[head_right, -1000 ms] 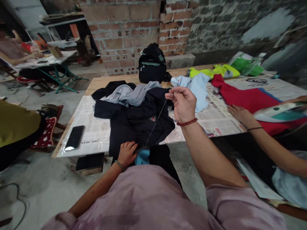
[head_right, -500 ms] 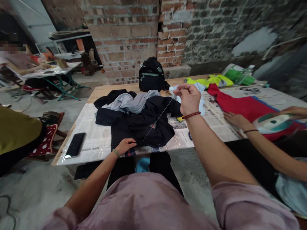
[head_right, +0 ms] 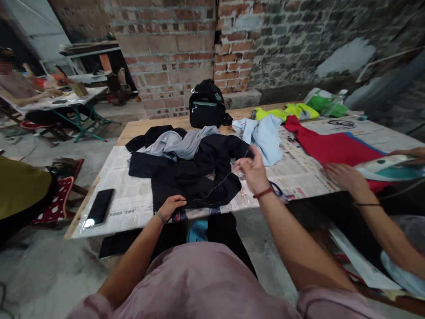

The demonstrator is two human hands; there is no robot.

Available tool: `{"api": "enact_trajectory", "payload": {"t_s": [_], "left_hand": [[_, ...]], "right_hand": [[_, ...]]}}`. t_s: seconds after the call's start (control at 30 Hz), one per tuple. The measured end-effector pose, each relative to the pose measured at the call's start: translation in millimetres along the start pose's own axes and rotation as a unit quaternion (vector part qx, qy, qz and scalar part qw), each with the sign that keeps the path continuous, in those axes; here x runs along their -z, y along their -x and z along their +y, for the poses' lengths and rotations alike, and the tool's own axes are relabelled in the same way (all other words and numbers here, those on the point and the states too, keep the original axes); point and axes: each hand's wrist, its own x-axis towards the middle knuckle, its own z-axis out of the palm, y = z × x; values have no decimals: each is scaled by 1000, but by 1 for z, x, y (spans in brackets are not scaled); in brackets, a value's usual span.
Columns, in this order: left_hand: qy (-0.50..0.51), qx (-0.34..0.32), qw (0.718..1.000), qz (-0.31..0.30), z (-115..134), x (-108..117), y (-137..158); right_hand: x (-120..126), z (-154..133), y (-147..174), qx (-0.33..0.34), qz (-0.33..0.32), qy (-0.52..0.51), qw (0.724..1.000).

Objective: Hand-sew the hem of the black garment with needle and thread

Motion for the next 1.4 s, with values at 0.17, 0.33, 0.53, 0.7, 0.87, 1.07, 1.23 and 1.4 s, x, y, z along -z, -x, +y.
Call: {"api": "enact_trajectory", "payload": {"t_s": [0.17,0.33,0.53,0.7,0.87,1.07,1.23,1.4], "left_hand": [[-13,-4,1000,1,-3,1,0],[-77,-16,997,1,-3,-1,1],[-103,-27,994,22,-3,-4,2],[-115,-57,992,18,-6,-3,1],[-133,-88,987,21,-7,-3,2],[-133,-74,988,22,-8,-3,2],[-135,-85,987,25,-10,-2,1],[-140,-102,985,13,-9,-3,3]], "right_hand": [[-49,51,102,-224,-232,67,944],[-87,99,152,-293,-286,153,900],[-94,109,152,-279,-280,179,901],[-96,110,149,-269,-243,164,918],[-100,113,146,-278,-213,142,926],[-100,120,147,-269,-221,141,927],[-99,121,147,-257,-218,150,929],[-101,117,145,-272,-214,157,925]]}}
